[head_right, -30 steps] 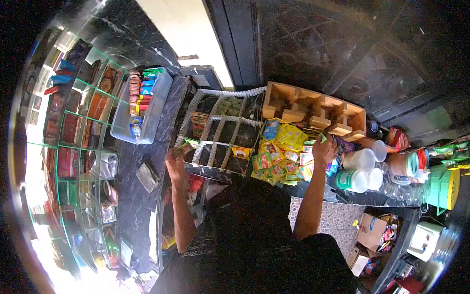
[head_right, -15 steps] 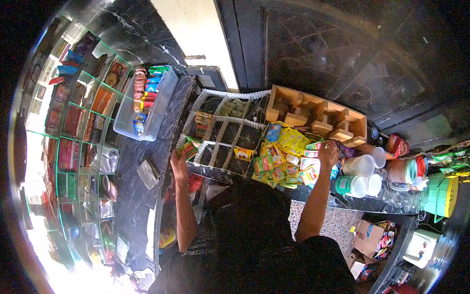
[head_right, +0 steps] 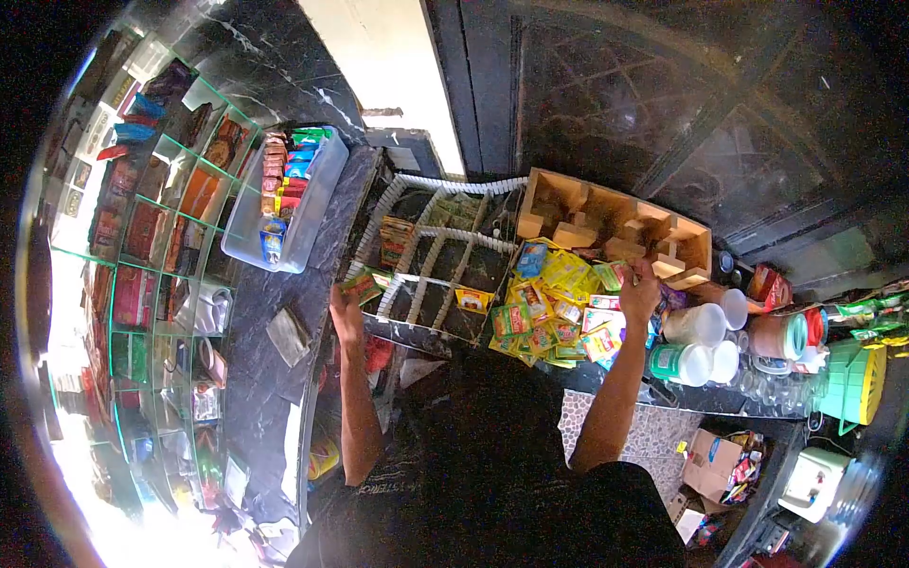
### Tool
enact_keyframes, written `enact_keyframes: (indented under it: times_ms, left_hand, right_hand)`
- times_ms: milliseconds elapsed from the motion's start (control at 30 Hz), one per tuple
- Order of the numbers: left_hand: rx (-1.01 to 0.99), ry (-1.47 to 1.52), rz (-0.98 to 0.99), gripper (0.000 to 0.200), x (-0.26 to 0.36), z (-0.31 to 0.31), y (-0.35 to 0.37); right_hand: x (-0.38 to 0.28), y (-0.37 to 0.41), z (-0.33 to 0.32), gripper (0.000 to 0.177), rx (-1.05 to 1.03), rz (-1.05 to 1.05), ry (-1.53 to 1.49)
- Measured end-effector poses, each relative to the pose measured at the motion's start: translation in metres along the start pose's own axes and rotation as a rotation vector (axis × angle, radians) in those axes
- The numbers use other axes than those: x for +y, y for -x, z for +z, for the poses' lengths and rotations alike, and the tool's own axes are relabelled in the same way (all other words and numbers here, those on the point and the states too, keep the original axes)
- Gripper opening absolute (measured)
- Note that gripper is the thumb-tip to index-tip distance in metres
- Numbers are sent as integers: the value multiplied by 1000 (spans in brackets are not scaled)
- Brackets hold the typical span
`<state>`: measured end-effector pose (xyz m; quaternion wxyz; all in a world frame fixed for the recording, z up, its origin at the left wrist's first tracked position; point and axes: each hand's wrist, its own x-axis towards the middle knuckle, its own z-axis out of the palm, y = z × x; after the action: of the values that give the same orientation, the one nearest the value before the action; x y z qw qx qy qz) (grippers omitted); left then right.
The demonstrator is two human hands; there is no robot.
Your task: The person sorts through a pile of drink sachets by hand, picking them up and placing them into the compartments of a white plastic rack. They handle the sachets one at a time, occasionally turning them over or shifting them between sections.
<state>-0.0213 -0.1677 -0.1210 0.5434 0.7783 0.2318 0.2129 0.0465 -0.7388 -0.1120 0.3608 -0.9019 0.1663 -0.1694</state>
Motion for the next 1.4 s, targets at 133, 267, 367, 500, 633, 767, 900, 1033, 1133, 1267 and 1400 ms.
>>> enact_keyframes:
  times_ms: [133, 267, 367, 500, 633, 767, 900, 1033, 1133, 1267, 1400]
  left_hand:
    - [52, -257, 23, 15, 23, 11, 9]
    - [96, -382, 134, 14, 11, 22, 7]
    - [80, -352, 155, 15, 1, 25, 1]
    - [45, -252, 165, 20, -3, 27, -4]
    - [81, -285, 143, 31, 1, 33, -5]
    - [-147, 180, 70, 30, 48, 48, 7]
    - [-441, 548, -302, 23, 94, 73, 34]
    - [-711, 809, -563, 30, 93, 101, 58]
    - [-794, 870, -714, 30, 130, 105, 74]
    - [-875, 797, -569, 33, 166, 97, 90]
    - [-840, 837, -495, 40, 148, 103, 91]
  right_hand:
    - [-17, 2, -4, 12, -44, -47, -139]
    - [-36, 7, -8, 13, -57, -98, -145]
    - [-54, 14, -16, 13, -75, -131, -138]
    - [-69, 24, -19, 12, -64, -112, -231]
    - [-82, 31, -13, 16, -149, -72, -400]
    - [-128, 44, -10, 20, -282, -32, -537]
    - [-163, 56, 6, 19, -414, -48, -699]
    - [-200, 75, 22, 18, -554, -129, -742]
    - [-211, 85, 32, 19, -616, -165, -677]
    - [-215, 89, 40, 17, -410, -396, -462]
    - [-209, 90, 44, 21, -286, -261, -382]
